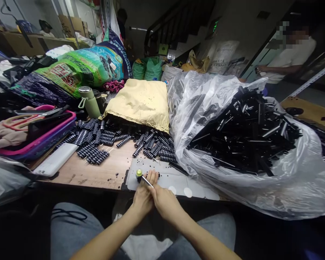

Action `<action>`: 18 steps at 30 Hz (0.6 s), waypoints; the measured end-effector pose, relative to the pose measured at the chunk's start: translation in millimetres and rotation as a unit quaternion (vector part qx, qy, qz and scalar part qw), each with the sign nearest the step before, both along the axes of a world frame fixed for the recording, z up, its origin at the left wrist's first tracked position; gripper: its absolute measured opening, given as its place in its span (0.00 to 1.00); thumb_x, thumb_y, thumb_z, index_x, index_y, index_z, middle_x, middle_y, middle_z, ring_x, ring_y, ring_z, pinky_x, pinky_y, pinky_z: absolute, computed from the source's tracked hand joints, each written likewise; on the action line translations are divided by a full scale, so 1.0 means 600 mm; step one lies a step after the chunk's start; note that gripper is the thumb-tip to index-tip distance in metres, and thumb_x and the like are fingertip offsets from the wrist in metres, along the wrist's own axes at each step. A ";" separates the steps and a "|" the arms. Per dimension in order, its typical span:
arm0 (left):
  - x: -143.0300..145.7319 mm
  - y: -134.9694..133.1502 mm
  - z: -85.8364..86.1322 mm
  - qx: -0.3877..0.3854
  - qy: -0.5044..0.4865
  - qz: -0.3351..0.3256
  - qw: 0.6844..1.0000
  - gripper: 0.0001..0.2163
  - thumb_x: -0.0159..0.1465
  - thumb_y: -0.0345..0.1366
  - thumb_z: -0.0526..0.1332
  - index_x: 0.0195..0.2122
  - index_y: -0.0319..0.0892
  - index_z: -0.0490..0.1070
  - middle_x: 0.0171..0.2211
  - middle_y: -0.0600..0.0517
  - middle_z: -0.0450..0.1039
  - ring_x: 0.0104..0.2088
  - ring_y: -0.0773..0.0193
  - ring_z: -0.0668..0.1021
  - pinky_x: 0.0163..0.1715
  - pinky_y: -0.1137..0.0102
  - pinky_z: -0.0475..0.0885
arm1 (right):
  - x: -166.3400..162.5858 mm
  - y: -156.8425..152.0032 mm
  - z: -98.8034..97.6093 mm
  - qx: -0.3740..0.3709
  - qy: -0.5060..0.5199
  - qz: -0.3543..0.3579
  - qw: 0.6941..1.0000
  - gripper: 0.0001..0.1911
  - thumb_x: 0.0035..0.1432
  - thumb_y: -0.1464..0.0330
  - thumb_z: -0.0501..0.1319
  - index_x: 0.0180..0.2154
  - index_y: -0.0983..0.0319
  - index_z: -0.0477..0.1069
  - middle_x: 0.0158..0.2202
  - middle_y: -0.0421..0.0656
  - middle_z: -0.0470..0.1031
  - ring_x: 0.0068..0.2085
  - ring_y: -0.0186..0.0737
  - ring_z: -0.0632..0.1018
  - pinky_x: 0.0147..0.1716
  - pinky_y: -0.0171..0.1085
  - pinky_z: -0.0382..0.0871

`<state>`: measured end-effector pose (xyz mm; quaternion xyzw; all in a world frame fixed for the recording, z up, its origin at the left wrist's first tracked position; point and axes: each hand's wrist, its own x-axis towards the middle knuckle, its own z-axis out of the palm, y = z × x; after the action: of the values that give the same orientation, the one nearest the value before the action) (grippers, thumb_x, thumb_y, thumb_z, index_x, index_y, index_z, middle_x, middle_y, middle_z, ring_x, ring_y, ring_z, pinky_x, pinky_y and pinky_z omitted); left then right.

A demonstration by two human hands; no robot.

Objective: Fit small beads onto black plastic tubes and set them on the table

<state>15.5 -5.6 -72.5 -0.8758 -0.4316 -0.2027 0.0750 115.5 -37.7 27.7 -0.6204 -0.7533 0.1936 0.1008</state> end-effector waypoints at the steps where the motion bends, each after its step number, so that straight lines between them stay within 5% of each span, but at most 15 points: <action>1: -0.001 0.007 0.002 -0.008 -0.004 -0.003 1.000 0.23 0.60 0.30 0.47 0.58 0.33 0.53 0.55 0.40 0.60 0.57 0.55 0.59 0.54 0.58 0.55 | 0.001 0.002 -0.004 -0.007 -0.008 -0.001 1.000 0.22 0.63 0.61 0.38 0.31 0.61 0.67 0.25 0.45 0.75 0.25 0.41 0.74 0.23 0.34 0.56; 7: -0.001 0.006 0.061 -0.153 -0.039 0.016 0.987 0.15 0.61 0.26 0.47 0.47 0.37 0.66 0.37 0.44 0.71 0.37 0.58 0.72 0.36 0.64 0.69 | 0.073 -0.002 -0.003 0.035 -0.054 -0.062 0.996 0.22 0.63 0.57 0.38 0.27 0.59 0.62 0.20 0.39 0.72 0.23 0.38 0.74 0.21 0.33 0.52; 11: -0.020 0.008 0.100 -0.152 -0.092 -0.003 0.984 0.12 0.62 0.33 0.50 0.45 0.40 0.66 0.38 0.45 0.69 0.37 0.59 0.71 0.35 0.65 0.69 | 0.136 -0.004 -0.040 0.054 -0.153 -0.090 0.983 0.19 0.62 0.56 0.43 0.26 0.59 0.61 0.21 0.39 0.73 0.24 0.39 0.74 0.20 0.34 0.48; 14: -0.033 0.071 0.113 -0.081 -0.089 0.066 0.991 0.14 0.62 0.33 0.51 0.49 0.37 0.64 0.44 0.41 0.67 0.44 0.54 0.68 0.38 0.62 0.66 | 0.159 0.000 -0.075 0.087 -0.192 -0.098 0.973 0.17 0.62 0.57 0.45 0.27 0.59 0.61 0.24 0.39 0.73 0.24 0.39 0.74 0.20 0.34 0.48; 18: -0.029 0.162 0.104 -0.029 0.038 -0.081 0.996 0.19 0.58 0.23 0.51 0.50 0.44 0.63 0.46 0.46 0.66 0.48 0.56 0.66 0.44 0.60 0.61 | 0.161 0.006 -0.093 0.166 -0.191 -0.107 0.962 0.16 0.60 0.57 0.49 0.26 0.60 0.61 0.25 0.41 0.70 0.28 0.40 0.73 0.23 0.35 0.55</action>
<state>-2.0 91.7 -10.1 -0.9169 -0.3616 -0.1618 0.0489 212.2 -34.3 -28.3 -0.6971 -0.7095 -0.0681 0.0772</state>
